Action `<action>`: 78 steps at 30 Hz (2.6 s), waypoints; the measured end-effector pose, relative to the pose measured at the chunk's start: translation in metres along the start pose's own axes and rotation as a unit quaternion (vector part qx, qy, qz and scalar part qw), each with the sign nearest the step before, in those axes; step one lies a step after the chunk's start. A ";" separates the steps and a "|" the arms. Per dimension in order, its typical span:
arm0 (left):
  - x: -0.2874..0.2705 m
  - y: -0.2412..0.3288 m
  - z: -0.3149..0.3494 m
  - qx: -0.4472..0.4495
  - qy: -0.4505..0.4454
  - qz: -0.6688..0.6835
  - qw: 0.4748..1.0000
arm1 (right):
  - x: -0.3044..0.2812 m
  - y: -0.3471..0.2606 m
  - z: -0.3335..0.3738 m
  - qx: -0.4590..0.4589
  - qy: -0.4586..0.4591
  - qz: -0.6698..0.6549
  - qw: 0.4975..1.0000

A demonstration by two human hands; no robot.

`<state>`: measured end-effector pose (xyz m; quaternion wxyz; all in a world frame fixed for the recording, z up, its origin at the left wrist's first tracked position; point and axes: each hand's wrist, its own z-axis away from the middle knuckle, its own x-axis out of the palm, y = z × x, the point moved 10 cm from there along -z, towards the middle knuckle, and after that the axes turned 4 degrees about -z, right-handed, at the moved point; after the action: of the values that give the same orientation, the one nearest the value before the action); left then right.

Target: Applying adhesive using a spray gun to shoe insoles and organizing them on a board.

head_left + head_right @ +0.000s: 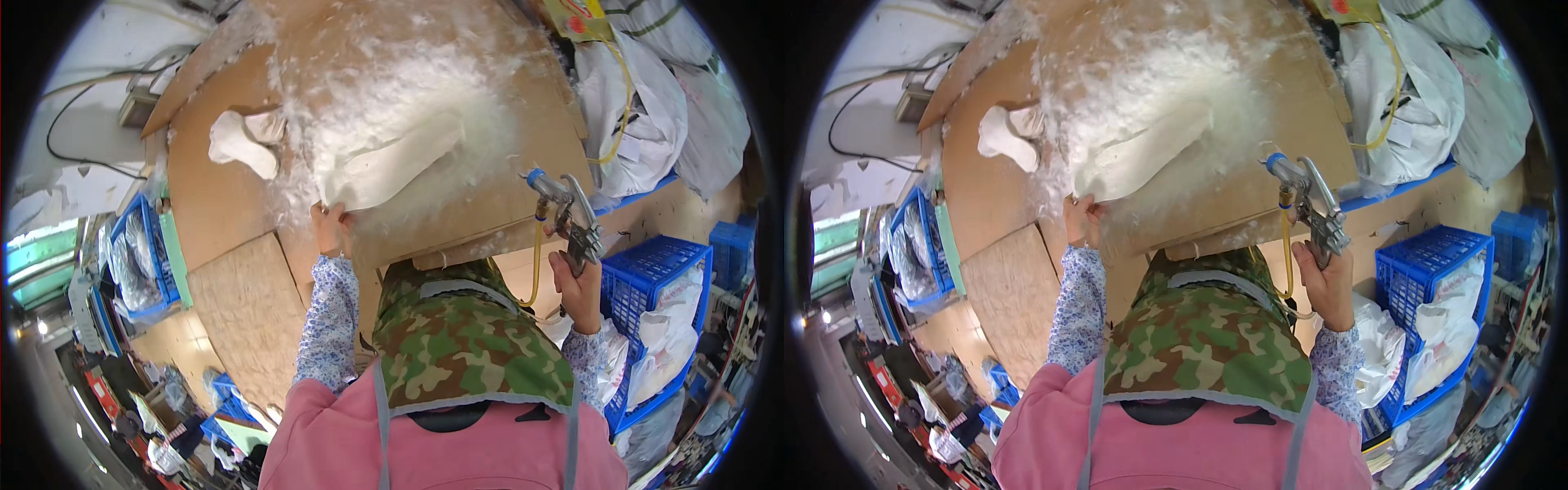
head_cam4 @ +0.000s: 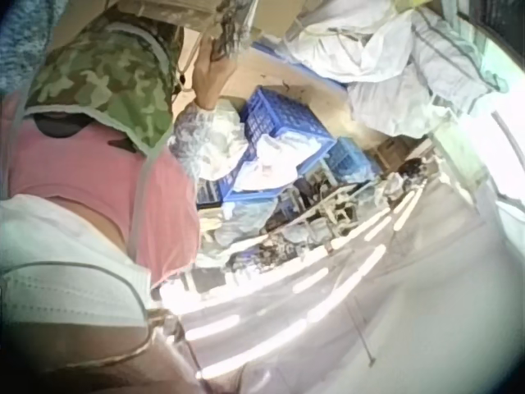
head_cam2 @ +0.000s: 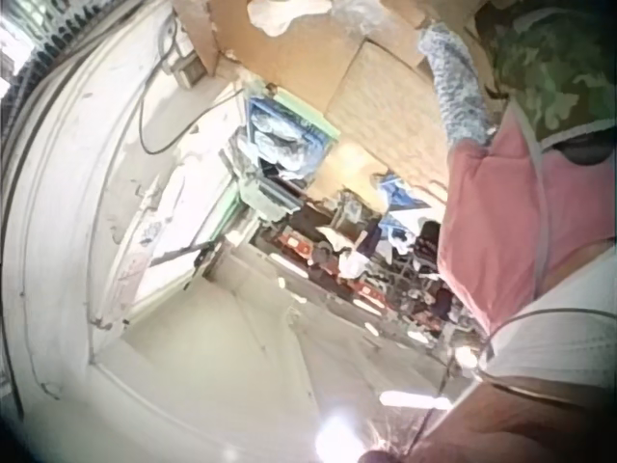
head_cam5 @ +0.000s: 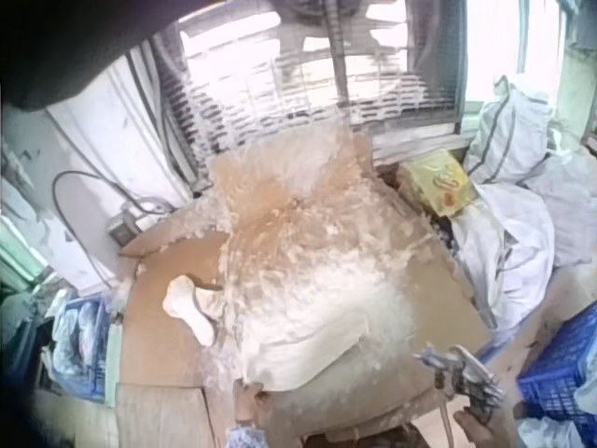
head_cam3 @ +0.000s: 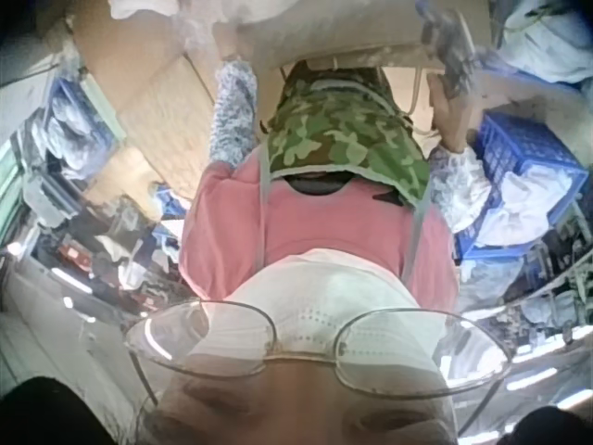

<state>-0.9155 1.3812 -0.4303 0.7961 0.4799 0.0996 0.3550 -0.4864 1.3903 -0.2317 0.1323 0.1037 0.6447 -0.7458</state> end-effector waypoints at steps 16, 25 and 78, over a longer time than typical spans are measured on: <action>0.225 0.036 0.082 0.521 -0.182 -0.544 0.632 | 0.069 -0.028 -0.026 0.010 -0.060 0.119 0.991; 0.235 0.002 0.059 0.466 -0.208 -0.572 0.642 | 0.074 -0.031 -0.038 -0.013 -0.069 0.171 0.983; 0.060 0.032 0.069 0.343 -0.119 -0.638 0.679 | 0.181 -0.051 -0.018 -0.028 -0.243 0.131 0.961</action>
<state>-0.8523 1.3825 -0.3566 0.6146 0.5775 0.4008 -0.3580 -0.6745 1.4038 -0.2457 0.3847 -0.0011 0.5943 -0.7063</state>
